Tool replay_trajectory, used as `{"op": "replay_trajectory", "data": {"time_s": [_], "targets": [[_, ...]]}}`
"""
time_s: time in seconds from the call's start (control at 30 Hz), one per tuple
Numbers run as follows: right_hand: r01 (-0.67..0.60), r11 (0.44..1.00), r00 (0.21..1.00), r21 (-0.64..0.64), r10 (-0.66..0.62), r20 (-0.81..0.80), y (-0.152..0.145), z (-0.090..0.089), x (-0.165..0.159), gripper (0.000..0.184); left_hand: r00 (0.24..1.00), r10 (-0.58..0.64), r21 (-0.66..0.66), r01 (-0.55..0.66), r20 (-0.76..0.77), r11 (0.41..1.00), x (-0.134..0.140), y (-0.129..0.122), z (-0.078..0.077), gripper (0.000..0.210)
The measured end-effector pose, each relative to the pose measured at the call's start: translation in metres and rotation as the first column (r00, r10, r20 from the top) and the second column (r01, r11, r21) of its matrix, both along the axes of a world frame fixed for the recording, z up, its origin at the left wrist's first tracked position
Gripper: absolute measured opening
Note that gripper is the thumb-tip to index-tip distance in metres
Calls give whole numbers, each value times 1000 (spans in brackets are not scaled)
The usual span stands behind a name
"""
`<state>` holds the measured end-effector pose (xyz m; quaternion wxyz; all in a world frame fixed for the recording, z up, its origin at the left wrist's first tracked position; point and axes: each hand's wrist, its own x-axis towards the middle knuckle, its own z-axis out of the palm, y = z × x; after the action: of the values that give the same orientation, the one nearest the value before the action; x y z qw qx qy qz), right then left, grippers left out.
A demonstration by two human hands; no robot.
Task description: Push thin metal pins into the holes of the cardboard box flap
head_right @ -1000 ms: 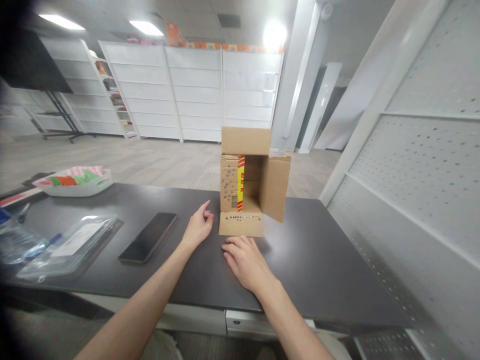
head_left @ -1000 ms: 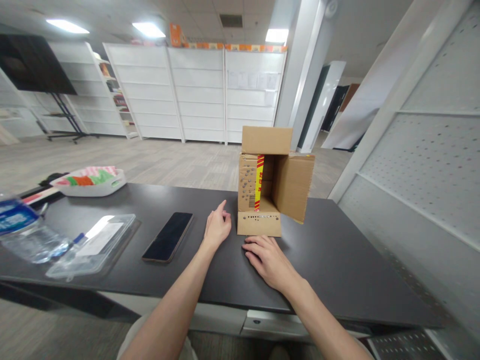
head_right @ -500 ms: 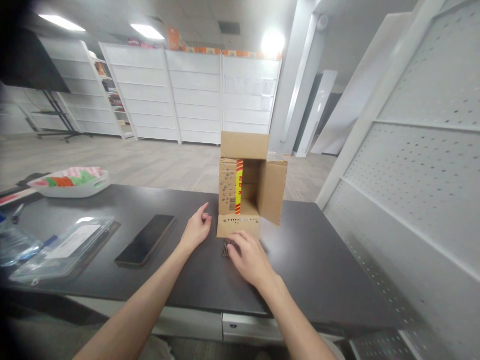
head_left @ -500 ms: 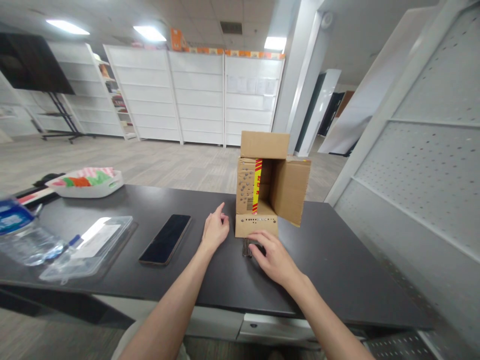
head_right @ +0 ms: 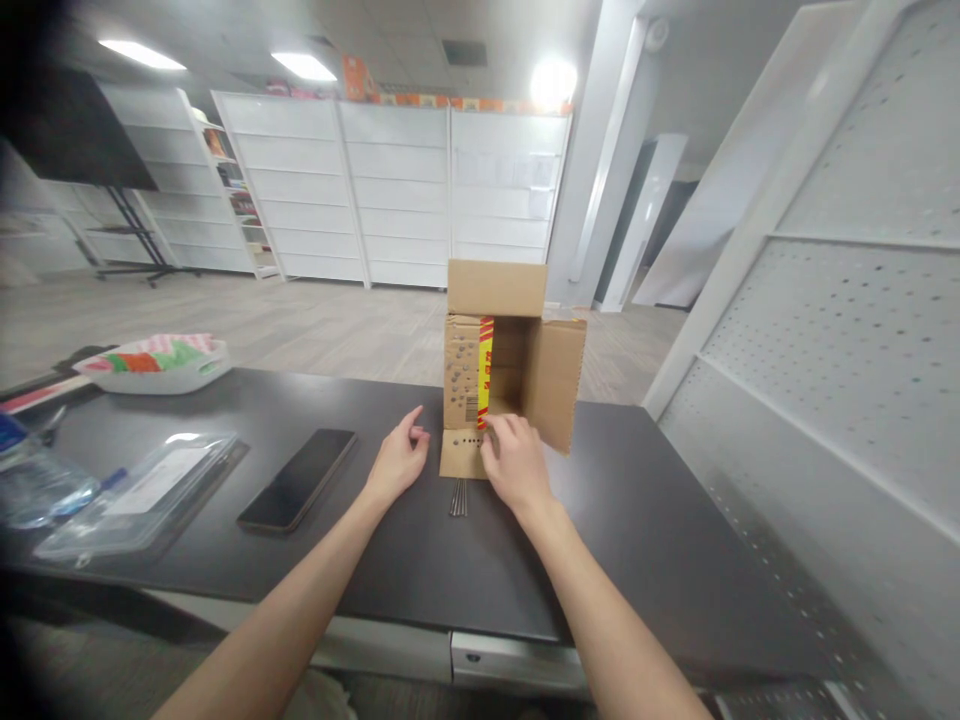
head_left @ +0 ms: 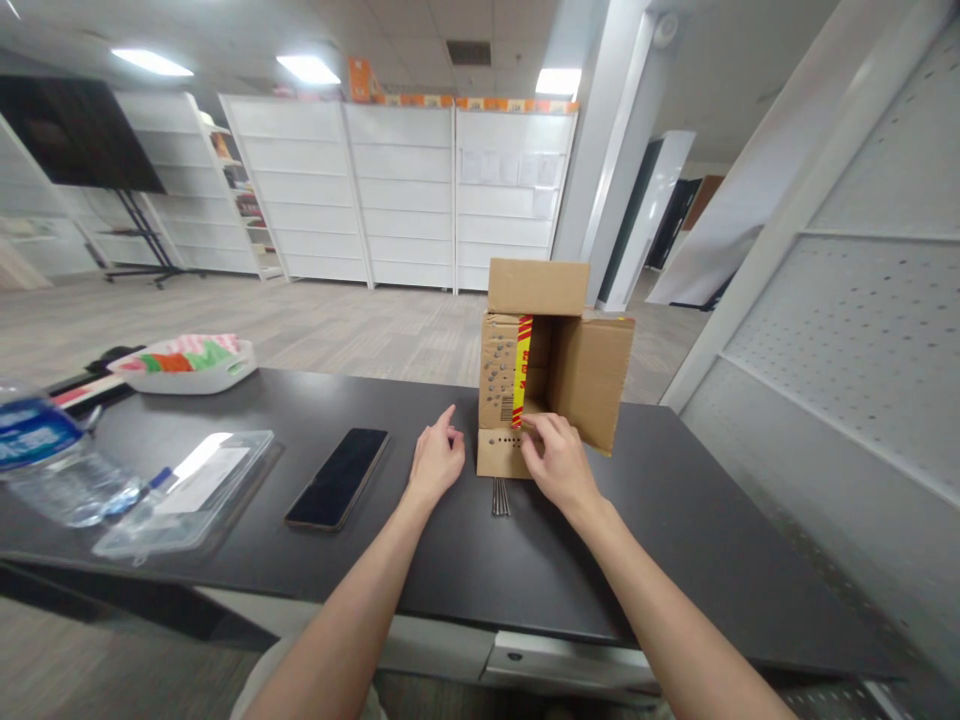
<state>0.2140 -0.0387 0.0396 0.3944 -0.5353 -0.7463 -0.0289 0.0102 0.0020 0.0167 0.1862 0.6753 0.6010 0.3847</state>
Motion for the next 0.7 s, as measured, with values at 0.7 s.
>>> {"op": "replay_trajectory", "data": {"time_s": [0.7], "targets": [[48, 996, 998, 77, -45, -48, 2, -22, 2, 15, 999, 5, 3, -5, 35, 1000, -3, 1, -1, 57]]}}
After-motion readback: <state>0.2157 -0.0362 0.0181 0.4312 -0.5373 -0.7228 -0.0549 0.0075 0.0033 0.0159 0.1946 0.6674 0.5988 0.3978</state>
